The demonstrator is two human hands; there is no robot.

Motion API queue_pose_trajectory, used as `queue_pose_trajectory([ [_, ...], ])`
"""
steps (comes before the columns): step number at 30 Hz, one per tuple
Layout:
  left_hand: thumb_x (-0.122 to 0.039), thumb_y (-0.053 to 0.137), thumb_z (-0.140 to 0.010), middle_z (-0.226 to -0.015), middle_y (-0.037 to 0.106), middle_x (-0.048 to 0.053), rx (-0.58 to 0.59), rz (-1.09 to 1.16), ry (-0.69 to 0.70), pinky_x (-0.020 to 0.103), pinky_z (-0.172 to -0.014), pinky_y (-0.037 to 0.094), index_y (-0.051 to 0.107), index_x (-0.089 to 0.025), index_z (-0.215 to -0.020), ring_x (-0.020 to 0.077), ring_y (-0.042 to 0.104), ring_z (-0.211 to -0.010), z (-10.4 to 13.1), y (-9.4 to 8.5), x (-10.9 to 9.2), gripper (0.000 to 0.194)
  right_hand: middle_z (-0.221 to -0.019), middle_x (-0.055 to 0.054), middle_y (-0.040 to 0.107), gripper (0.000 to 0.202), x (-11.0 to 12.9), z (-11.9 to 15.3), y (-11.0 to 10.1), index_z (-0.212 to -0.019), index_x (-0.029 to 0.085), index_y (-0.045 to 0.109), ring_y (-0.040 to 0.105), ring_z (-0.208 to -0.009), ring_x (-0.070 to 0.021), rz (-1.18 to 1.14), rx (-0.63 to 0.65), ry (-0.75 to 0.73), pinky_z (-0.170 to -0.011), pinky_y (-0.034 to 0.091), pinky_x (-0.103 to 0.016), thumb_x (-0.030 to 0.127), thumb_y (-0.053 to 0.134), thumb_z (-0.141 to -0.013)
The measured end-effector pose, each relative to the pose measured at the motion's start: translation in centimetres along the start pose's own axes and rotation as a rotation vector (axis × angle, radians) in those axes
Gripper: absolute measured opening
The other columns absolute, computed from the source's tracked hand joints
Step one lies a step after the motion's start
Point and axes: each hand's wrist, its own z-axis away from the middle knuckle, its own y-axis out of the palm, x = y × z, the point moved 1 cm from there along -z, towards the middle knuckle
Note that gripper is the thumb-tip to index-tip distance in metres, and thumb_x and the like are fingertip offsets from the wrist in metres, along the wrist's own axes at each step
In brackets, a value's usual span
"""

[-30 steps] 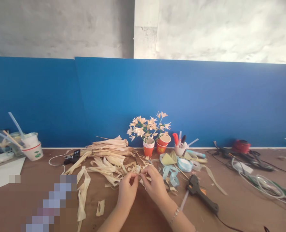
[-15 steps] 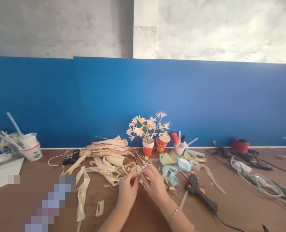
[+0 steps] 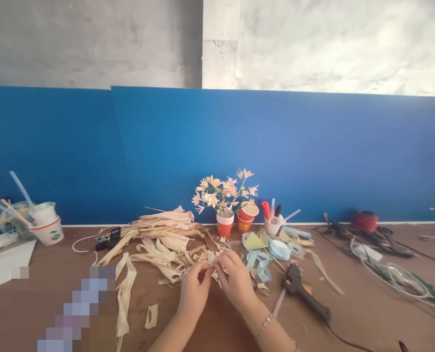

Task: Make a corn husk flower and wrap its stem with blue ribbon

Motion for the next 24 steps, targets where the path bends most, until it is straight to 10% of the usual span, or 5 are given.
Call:
queue_pose_trajectory([
  [14, -0.026, 0.049, -0.081, -0.074, 0.068, 0.004, -0.088, 0.072, 0.032, 0.029, -0.066, 0.048, 0.064, -0.019, -0.077, 0.0196, 0.062, -0.070, -0.1, -0.3, 0.4, 0.016, -0.088, -0.005, 0.058, 0.016, 0.2, 0.2, 0.0, -0.092, 0.021, 0.052, 0.055, -0.084, -0.0193, -0.100, 0.006, 0.043, -0.074, 0.045, -0.030, 0.012, 0.049, -0.079],
  [24, -0.028, 0.051, -0.083, -0.079, 0.065, 0.006, -0.112, -0.015, 0.179, 0.032, -0.072, 0.047, 0.067, -0.021, -0.077, 0.0211, 0.059, -0.079, -0.2, -0.5, 0.1, 0.019, -0.054, 0.004, 0.042, 0.030, -0.5, -0.8, 0.0, -0.059, 0.018, 0.046, 0.040, -0.052, -0.0107, -0.712, -0.006, 0.631, -0.051, 0.033, -0.023, 0.040, 0.048, -0.080],
])
